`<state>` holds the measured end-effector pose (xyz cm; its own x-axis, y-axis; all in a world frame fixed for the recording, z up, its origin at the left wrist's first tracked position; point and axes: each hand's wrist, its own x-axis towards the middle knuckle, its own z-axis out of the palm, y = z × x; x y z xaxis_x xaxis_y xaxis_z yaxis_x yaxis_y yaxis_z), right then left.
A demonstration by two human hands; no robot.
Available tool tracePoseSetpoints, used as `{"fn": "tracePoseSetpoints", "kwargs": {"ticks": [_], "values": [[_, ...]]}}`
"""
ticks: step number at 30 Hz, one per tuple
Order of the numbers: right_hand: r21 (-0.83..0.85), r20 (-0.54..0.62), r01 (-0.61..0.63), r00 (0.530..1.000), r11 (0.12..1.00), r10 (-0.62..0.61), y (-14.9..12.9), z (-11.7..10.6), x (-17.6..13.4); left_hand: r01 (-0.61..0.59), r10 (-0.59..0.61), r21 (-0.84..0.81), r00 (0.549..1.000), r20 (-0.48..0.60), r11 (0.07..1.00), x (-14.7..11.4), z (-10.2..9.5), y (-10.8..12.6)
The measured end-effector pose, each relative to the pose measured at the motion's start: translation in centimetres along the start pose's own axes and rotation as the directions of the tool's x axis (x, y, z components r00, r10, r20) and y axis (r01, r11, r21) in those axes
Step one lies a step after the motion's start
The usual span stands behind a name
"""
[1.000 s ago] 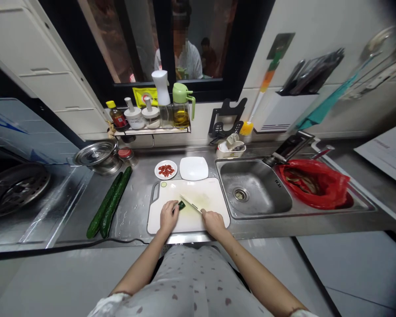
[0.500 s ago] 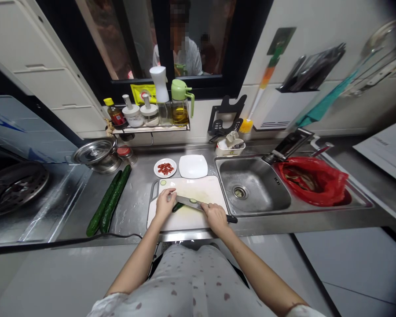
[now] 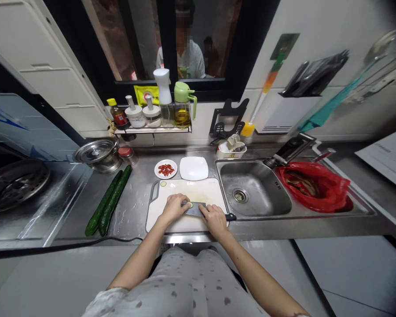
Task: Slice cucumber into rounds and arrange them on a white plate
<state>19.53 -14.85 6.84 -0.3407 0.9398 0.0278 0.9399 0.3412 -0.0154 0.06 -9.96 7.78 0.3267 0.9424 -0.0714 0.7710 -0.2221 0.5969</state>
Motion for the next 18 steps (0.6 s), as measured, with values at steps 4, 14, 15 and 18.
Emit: {"fn": "tracePoseSetpoints", "kwargs": {"ticks": [4,14,15,18], "values": [[0.014,0.001,0.003,1.000,1.000,-0.003,0.2,0.2,0.1,-0.009,0.007,-0.068,0.999,-0.031,0.998,0.2,0.0,0.0],[0.014,0.075,-0.092,0.993,0.996,0.091,2.0,0.5,0.2,0.096,-0.323,-0.635,0.913,-0.251,0.766,1.7,1.3,-3.8],[0.015,0.076,-0.110,0.991,0.994,0.109,2.4,0.5,0.2,0.089,-0.383,-0.685,0.877,-0.290,0.723,2.0,1.2,-4.8],[0.018,0.079,-0.156,0.985,0.988,0.154,3.4,0.7,0.0,0.130,-0.546,-0.756,0.770,-0.331,0.642,2.8,0.9,-8.0]]}}
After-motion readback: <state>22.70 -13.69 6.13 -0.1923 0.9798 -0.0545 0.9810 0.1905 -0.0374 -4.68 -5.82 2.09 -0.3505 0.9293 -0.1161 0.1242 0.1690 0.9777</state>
